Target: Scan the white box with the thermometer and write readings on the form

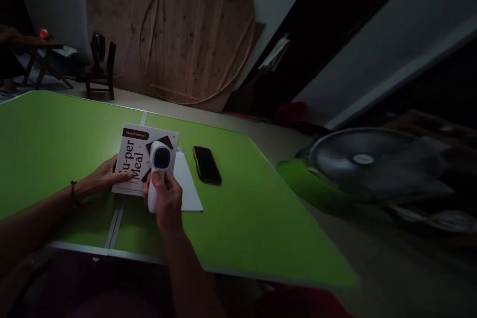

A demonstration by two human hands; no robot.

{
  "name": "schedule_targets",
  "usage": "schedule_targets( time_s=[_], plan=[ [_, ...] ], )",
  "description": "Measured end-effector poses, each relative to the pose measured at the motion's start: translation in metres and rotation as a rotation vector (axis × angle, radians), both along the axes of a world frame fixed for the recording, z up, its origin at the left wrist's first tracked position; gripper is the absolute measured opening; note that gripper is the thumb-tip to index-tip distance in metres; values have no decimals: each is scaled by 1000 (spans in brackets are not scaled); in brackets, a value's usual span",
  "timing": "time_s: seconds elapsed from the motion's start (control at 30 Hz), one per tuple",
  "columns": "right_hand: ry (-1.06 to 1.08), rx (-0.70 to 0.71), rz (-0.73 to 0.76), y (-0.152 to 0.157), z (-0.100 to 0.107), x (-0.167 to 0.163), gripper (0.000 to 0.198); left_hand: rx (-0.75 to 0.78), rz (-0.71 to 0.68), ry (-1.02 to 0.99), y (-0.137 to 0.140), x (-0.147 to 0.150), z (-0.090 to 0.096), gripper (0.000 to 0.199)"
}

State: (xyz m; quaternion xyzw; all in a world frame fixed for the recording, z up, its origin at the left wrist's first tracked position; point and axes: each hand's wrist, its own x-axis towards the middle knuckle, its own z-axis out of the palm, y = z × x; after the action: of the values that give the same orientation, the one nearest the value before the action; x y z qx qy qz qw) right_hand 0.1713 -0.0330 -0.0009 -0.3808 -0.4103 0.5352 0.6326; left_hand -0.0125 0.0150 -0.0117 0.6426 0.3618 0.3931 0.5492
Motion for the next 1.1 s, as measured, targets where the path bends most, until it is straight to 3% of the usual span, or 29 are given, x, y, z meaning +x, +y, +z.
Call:
schedule_targets(
  time_s=[0.3,0.43,0.53,0.63,0.73,0.77,1.0,1.1],
  plan=[
    [67,3,23,-2,-2,7,37,-15,16,26,0,0,3,63],
    [148,-43,21,-1,-6,36,42,-5,-8,-25,1,2,6,56],
    [73,-127,-9,5,-13,68,42,-10,-10,-19,3,3,6,53],
    [-194,-221,-63,19,-21,98,40,-23,-9,-30,4,2,2,54],
    [-797,-292,-121,39,-31,114,41,-36,10,-31,5,1,-2,57],
    [-893,-294,-136,45,-34,116,40,-40,10,-31,6,0,-2,57],
    [-1210,-209,-304,59,-60,104,45,-72,13,-26,6,-3,-3,57],
    [-1325,-79,-402,51,-63,102,49,-100,65,-59,6,-4,-4,59]
  ],
)
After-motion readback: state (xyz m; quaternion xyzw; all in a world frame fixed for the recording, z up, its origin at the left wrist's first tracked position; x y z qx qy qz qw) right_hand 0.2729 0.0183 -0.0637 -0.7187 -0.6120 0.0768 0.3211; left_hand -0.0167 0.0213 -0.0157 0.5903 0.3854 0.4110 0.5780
